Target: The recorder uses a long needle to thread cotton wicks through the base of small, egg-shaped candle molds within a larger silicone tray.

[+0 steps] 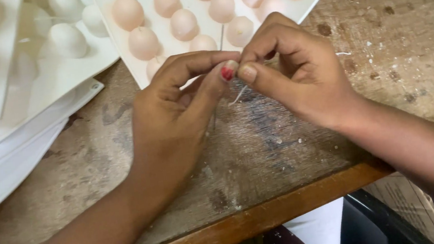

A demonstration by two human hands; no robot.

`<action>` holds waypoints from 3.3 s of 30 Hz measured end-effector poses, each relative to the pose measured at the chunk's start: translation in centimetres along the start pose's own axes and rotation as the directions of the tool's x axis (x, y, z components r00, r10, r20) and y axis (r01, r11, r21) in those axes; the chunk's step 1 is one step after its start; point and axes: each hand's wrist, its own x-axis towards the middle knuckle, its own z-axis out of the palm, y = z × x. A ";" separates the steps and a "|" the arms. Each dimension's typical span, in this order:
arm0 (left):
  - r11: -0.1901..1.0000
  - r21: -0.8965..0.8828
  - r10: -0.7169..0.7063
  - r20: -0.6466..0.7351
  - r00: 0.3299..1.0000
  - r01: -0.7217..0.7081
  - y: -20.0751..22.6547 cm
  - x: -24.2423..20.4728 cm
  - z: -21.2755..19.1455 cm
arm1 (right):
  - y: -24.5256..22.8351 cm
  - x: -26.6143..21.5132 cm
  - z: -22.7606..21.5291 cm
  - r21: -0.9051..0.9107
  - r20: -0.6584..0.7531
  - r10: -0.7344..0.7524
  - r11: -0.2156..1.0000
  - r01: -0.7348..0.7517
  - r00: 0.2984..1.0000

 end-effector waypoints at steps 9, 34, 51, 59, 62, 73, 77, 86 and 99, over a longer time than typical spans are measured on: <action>0.878 0.477 0.010 -0.104 0.995 0.041 1.5 -0.2 -0.2 | -0.8 0.2 0.5 -0.102 0.024 -0.049 0.993 0.052 0.998; 0.923 0.384 0.059 -0.087 0.994 -0.021 1.2 -0.9 -0.1 | -1.3 0.0 0.4 -0.068 0.050 -0.033 0.997 0.037 0.998; 0.958 0.276 -0.050 -0.114 0.992 0.080 0.4 0.1 0.3 | 0.5 0.6 -1.9 -0.096 -0.143 -0.134 0.988 0.121 0.981; 0.988 0.079 -0.130 -0.061 0.990 0.135 0.0 0.4 0.5 | 0.9 0.1 -1.8 -0.204 -0.181 -0.124 0.975 0.086 0.976; 0.979 0.104 -0.172 -0.023 0.985 0.174 -0.1 0.3 0.6 | 0.2 0.2 -1.5 -0.232 -0.178 -0.143 0.968 0.100 0.974; 0.970 0.090 -0.228 0.003 0.974 0.226 0.0 0.4 0.6 | -0.2 0.2 -1.3 -0.276 -0.132 -0.120 0.958 0.080 0.984; 0.978 0.066 -0.202 0.021 0.979 0.200 -0.1 0.3 0.5 | 0.1 0.1 -1.3 -0.292 -0.125 -0.124 0.953 0.083 0.984; 0.982 0.104 -0.162 0.022 0.987 0.159 -0.1 0.3 0.5 | -0.3 0.2 -1.2 -0.287 -0.130 -0.082 0.957 0.041 0.988; 0.974 0.124 -0.194 0.019 0.981 0.190 0.2 0.3 0.6 | -0.3 0.3 -1.2 -0.274 -0.122 -0.083 0.961 0.047 0.989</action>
